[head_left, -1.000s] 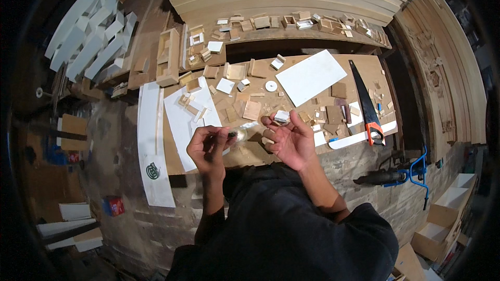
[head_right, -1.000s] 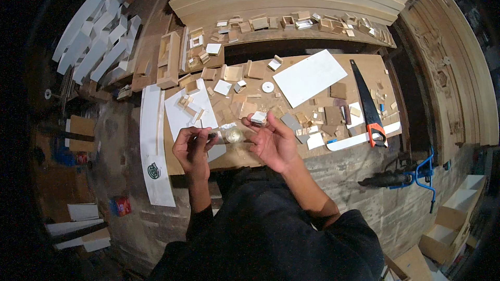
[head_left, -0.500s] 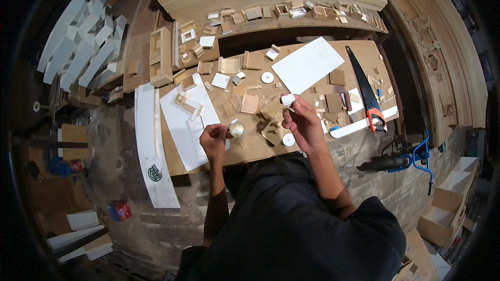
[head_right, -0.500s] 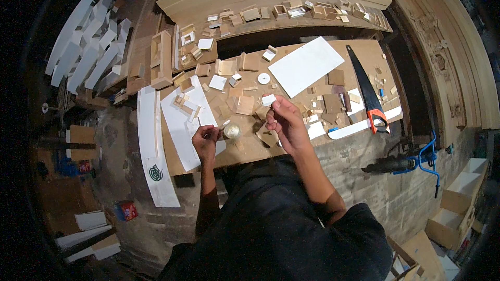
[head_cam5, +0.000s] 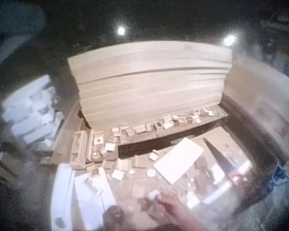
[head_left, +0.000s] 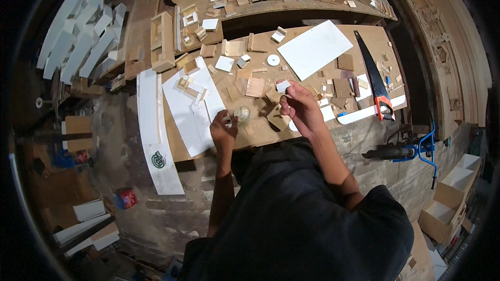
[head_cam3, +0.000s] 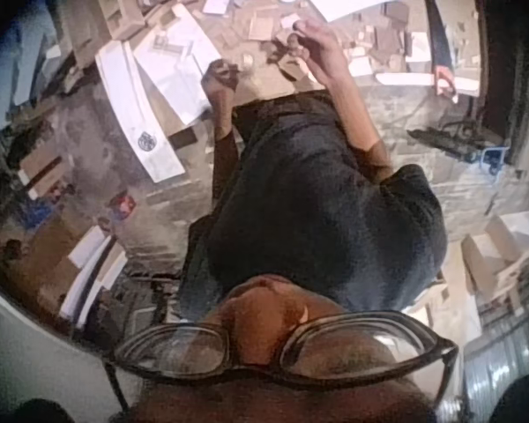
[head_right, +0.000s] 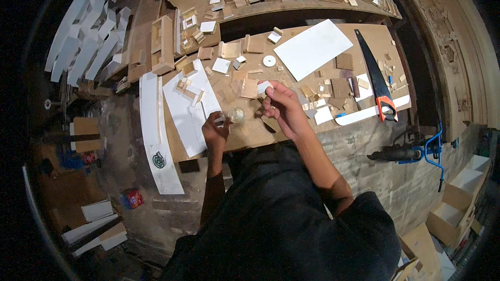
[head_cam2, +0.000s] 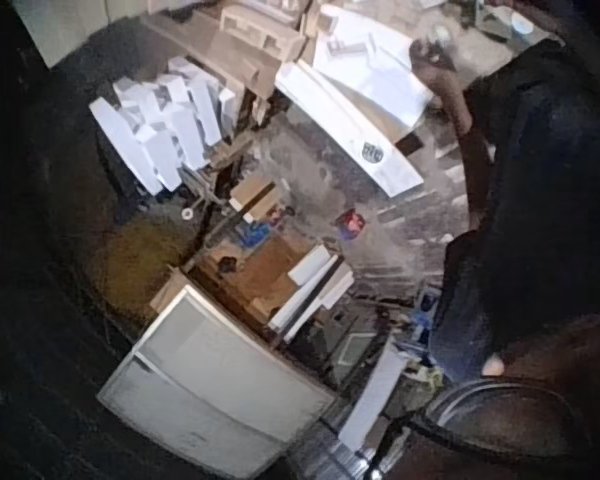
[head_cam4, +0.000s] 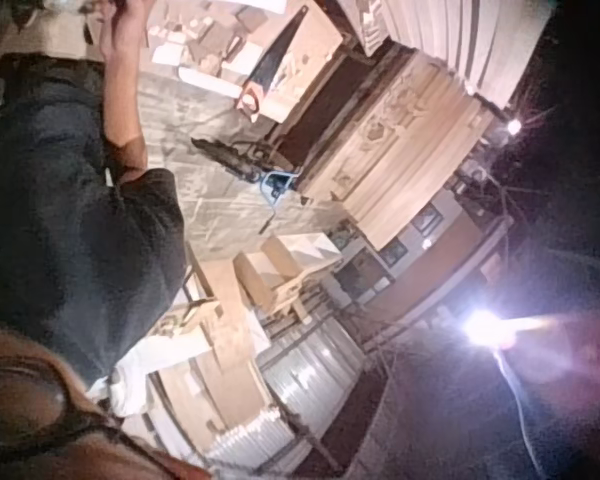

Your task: The person assembles a miniature wooden model by applying glue to small wooden components, joining them together, and then sanding the edges of a small wooden block with a sanding block.

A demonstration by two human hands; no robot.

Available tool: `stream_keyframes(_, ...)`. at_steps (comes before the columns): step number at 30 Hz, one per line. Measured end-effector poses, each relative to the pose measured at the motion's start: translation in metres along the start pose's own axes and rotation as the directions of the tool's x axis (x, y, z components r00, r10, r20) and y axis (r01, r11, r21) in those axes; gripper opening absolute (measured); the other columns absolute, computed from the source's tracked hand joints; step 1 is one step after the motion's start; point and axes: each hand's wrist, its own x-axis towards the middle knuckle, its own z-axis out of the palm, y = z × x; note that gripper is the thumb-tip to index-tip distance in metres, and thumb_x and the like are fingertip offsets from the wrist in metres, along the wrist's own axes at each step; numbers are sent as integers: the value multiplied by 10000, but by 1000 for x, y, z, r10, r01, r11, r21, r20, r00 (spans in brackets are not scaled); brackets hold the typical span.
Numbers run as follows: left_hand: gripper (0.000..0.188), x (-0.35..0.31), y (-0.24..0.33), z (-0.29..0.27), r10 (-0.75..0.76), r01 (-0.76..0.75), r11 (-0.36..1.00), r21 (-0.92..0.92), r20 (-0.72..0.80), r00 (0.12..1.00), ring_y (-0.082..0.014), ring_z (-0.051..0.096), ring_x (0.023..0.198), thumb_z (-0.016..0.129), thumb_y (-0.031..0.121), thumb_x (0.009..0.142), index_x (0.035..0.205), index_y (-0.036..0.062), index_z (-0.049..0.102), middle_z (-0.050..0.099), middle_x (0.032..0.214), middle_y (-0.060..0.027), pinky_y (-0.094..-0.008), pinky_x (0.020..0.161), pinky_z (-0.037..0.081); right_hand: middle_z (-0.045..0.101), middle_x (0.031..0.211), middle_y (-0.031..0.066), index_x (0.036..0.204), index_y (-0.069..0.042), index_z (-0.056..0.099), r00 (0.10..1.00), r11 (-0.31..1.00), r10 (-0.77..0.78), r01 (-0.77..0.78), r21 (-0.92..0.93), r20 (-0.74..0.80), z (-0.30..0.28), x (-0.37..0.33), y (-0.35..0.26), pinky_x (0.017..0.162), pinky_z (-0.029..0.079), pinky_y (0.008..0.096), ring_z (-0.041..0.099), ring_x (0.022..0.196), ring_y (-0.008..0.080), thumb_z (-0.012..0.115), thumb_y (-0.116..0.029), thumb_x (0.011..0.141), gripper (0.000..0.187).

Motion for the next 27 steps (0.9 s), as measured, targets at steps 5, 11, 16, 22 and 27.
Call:
stream_keyframes(5,309,-39,-26,0,-146,145,989,26,38,989,-294,716,688,815,170,812,1013,-26,687,720,834,-149,-396,652,579,581,853,-18,1246,-39,611,999,1000,11,-11,2,-35,-9,-2,-2,645,455,230,537,753,77,638,-233,985,326)
stream_keyframes(11,402,-84,-92,59,42,-39,999,-20,186,982,-363,706,875,838,186,772,1094,0,686,713,949,-181,-439,762,560,588,791,2,1241,-33,612,999,999,31,-31,-40,-12,-2,-1,-2,644,456,228,541,726,79,652,-228,974,333)
stream_keyframes(16,466,-75,-79,79,-34,22,998,51,237,971,-397,654,1045,830,205,779,1178,23,671,666,1137,-205,-478,885,527,646,828,-5,1207,-33,636,996,997,64,-60,-51,68,-6,-3,1,642,504,210,624,729,79,680,-196,971,290)
stream_keyframes(22,427,-75,-83,79,-100,69,988,135,232,968,-407,643,1040,817,209,781,1151,42,684,638,1177,-208,-500,885,515,647,846,43,1217,9,604,993,989,97,-89,-122,60,-5,-6,-3,638,509,224,622,727,115,667,-242,971,357)
stream_keyframes(27,420,-73,-62,69,-119,83,986,142,268,956,-429,637,1010,823,178,764,1120,9,678,637,1153,-216,-504,888,516,644,874,46,1209,2,604,994,990,84,-75,-124,76,-10,-6,-5,652,517,221,622,735,114,665,-251,974,351)
